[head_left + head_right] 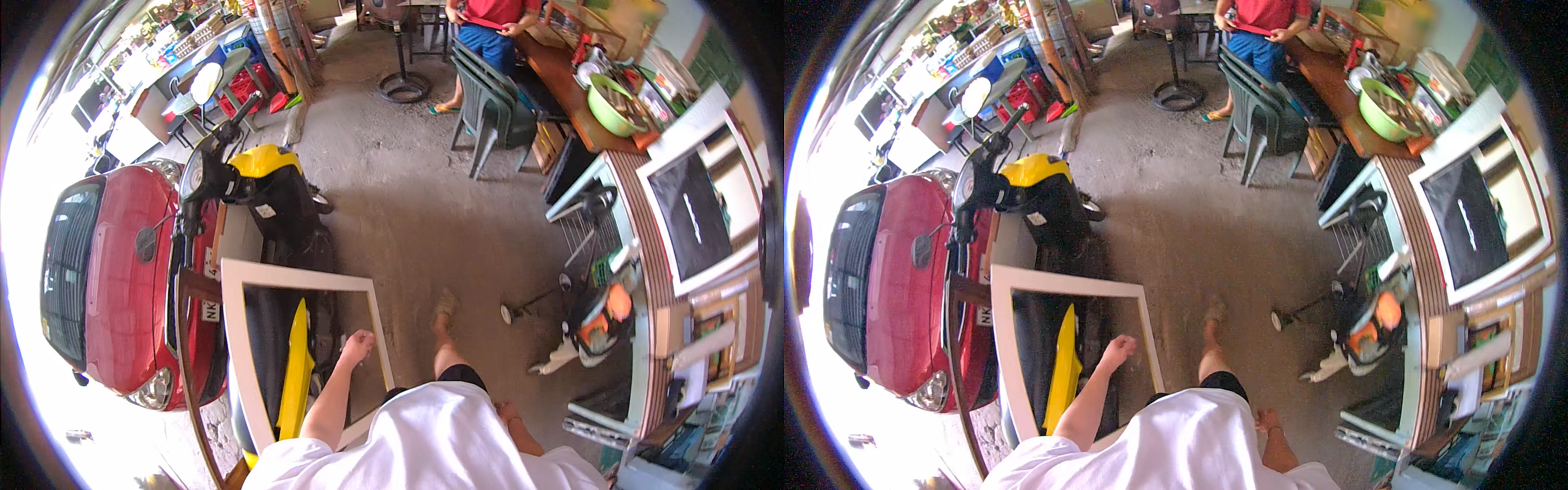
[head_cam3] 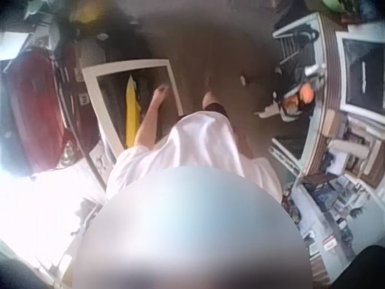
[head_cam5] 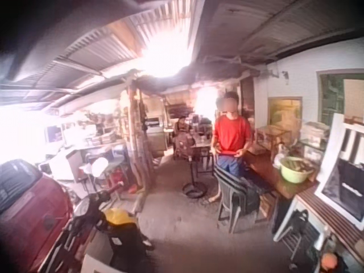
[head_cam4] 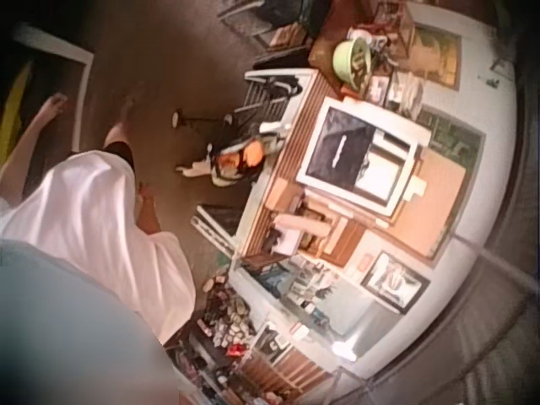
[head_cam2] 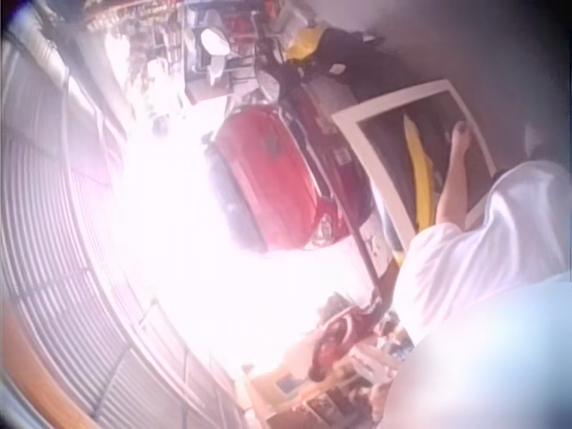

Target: The person prepares a paint sprayer by attaching a hose and filling it with paint from a can. They then walk to a refrigerator, open it, and take out a plastic cup to serve a drink to another person.

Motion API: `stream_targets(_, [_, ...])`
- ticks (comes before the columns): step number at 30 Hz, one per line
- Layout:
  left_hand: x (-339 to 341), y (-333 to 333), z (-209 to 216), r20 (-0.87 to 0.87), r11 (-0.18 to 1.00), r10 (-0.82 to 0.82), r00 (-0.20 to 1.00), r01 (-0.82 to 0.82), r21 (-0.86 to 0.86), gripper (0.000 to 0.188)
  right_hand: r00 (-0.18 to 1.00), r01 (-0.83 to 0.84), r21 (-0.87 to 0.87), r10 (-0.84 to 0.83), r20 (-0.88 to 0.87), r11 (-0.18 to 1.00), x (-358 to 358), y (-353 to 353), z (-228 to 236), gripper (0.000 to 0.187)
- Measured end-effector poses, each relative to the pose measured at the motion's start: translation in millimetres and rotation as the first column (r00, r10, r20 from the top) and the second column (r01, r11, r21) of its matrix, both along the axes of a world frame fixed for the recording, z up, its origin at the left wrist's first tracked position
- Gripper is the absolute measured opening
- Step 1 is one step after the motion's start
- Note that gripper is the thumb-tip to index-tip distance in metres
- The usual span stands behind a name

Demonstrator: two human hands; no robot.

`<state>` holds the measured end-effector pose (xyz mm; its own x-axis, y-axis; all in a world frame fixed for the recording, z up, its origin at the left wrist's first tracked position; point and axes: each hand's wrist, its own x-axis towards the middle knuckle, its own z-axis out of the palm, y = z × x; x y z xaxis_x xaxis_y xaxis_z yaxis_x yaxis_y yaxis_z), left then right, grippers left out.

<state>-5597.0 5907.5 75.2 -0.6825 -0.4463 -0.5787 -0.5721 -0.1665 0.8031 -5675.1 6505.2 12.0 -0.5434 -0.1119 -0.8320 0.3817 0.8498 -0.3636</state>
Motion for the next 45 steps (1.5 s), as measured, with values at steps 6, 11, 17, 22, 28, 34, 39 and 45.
stream_targets(6, [-19.0, -89.8, -16.7, 0.322, 0.479, 0.288, 0.902, -0.427, 0.767, 0.014, 0.982, -0.189, 0.166, 0.191, 0.006, 0.968, -285.3, -134.6, -12.6, 0.03])
stream_targets(11, [-92.1, -122.6, -6.1, 0.531, 0.904, 0.222, 0.818, -0.377, 0.202, 0.019, 0.878, -0.203, 0.078, 0.217, -0.427, 0.976, -514.3, -356.9, 1.1, 0.037])
stream_targets(17, [-228.0, -243.5, -24.5, 0.479, 0.752, 0.437, 0.761, -0.601, 0.27, 0.025, 0.837, -0.349, -0.194, 0.211, -0.505, 0.917, -719.3, -640.1, 45.0, 0.037])
stream_targets(22, [-384.1, -419.2, -30.8, 0.401, 0.83, 0.423, 0.812, -0.525, 0.187, 0.022, 0.725, -0.507, -0.106, 0.357, -0.589, 0.855, -782.4, -798.4, 40.1, 0.032])
stream_targets(28, [-579.8, -652.3, 7.7, 0.017, 0.816, 0.556, 0.831, -0.55, 0.177, 0.02, 0.841, -0.445, -0.13, 0.364, -0.401, 0.886, -834.5, -902.6, 39.2, 0.039])
stream_targets(34, [-724.2, -836.6, -9.7, 0.038, 0.867, 0.484, 0.874, -0.485, 0.111, 0.026, 0.98, -0.16, -0.093, 0.148, -0.13, 0.983, -946.4, -995.3, 11.5, 0.046])
stream_targets(39, [-776.4, -906.5, -2.7, 0.216, 0.761, 0.522, 0.825, -0.565, 0.32, 0.018, 0.993, -0.121, -0.01, 0.121, 0.014, 0.993, -1084.9, -1122.5, -23.6, 0.049])
stream_targets(45, [-858.3, -978.3, 1.6, 0.426, 0.785, 0.47, 0.773, -0.587, 0.197, 0.022, 0.787, -0.507, -0.105, 0.41, -0.461, 0.856, -1261.3, -1402.3, 25.1, 0.042])
